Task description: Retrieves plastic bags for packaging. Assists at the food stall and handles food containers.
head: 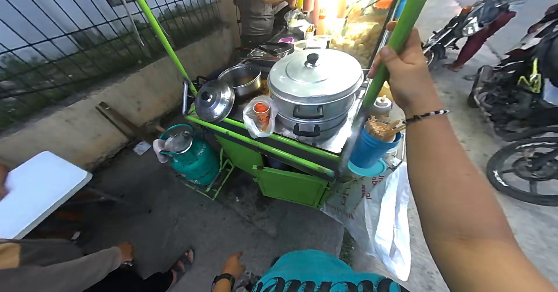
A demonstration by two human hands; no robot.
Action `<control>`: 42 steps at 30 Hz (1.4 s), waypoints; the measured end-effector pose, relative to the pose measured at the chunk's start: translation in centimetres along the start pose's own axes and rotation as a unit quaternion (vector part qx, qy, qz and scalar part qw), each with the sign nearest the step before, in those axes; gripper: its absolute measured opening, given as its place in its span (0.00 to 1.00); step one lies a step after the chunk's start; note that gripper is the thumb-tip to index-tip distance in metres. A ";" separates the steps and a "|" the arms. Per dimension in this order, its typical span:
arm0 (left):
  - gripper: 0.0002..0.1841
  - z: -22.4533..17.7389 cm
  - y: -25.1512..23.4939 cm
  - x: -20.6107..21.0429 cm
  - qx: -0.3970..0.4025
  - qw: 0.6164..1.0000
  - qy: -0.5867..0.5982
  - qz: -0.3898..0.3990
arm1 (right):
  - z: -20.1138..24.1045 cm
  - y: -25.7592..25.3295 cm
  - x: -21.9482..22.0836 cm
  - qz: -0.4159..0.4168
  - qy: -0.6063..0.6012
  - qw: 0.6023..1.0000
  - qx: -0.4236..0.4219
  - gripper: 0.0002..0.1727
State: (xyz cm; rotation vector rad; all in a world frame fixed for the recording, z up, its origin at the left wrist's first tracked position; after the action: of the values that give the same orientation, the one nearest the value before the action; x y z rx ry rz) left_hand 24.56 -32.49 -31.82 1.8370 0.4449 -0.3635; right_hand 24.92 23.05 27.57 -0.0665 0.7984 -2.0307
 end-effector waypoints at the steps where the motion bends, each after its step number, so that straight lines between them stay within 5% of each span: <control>1: 0.34 0.0 0.0 0.0 -0.001 1.000 0.002 0.001 | 0.0 0.0 0.0 0.001 0.001 1.000 -0.001 0.29; 27: 0.33 -0.1 -0.3 -0.2 0.004 1.000 -0.021 0.008 | 0.0 -0.1 0.0 -0.002 0.000 1.000 0.000 0.29; 31: 0.33 -0.5 -0.5 -0.8 0.009 0.999 0.047 -0.001 | 0.1 0.0 0.1 -0.001 0.001 1.000 0.001 0.28; 37: 0.33 -6.0 1.5 -8.1 0.092 0.961 0.236 -0.112 | -0.1 0.0 0.0 -0.013 0.000 1.000 0.009 0.29; 42: 0.31 -13.7 6.3 -16.8 0.226 0.890 0.324 -0.227 | -0.2 0.0 -0.2 -0.004 -0.010 1.000 0.021 0.29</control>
State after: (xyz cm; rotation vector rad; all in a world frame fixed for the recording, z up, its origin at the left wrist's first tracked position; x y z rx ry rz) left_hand 13.09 -23.16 -14.73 2.2876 1.3628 -0.1546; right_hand 24.96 23.30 27.51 -0.0664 0.7444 -2.0500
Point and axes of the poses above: each hand's wrist, its own y-axis away from the middle knuckle, its own x-axis out of the palm, z = x × y, the point moved 8 cm from there along -y, towards the middle knuckle, and after that the axes turned 5 degrees about z, right-handed, at the moved point
